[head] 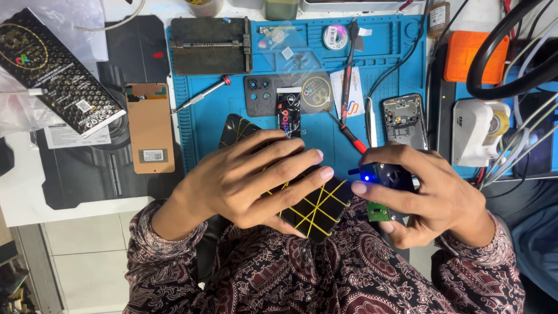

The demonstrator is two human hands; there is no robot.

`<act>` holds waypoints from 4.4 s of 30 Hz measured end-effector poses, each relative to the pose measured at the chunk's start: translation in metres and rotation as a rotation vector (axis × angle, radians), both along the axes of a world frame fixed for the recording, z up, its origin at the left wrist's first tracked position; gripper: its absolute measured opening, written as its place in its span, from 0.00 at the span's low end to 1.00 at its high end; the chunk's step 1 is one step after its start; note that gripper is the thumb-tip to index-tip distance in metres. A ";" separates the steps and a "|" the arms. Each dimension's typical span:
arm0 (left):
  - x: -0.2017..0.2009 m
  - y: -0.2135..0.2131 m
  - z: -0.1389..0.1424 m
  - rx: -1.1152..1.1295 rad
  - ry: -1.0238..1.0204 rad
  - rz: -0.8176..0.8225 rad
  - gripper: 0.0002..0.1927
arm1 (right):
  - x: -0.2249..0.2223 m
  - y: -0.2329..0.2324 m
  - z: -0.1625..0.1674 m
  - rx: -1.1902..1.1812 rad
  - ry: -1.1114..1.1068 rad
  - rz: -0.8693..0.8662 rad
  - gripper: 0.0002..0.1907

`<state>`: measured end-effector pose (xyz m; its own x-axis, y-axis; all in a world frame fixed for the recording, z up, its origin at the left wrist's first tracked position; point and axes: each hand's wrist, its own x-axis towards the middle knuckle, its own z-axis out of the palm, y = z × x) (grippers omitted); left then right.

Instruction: The person holds a small green circuit-board device with a glowing blue light against the back of a phone wrapped in yellow tape, moving it around the surface, then sets the device down and wipes the phone's screen with a tissue. The phone and a disassembled phone chassis rest on a blue repair mat.

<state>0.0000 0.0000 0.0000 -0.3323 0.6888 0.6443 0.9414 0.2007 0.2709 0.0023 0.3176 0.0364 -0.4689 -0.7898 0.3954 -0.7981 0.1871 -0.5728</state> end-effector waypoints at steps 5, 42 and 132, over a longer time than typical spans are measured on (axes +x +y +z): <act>-0.026 -0.020 0.010 -0.008 -0.014 0.011 0.42 | -0.024 -0.020 0.003 -0.006 0.051 -0.016 0.23; -0.192 -0.060 0.036 0.038 -0.045 -0.002 0.43 | -0.203 -0.065 0.020 -0.055 0.224 0.006 0.18; -0.131 -0.070 -0.013 0.040 -0.023 -0.042 0.41 | -0.144 -0.081 -0.030 -0.175 0.092 0.056 0.18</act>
<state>-0.1312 -0.0704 -0.0128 -0.3185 0.6765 0.6640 0.9422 0.1494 0.2998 -0.1413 0.2363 0.0068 -0.3821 -0.7291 0.5678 -0.8547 0.0452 -0.5172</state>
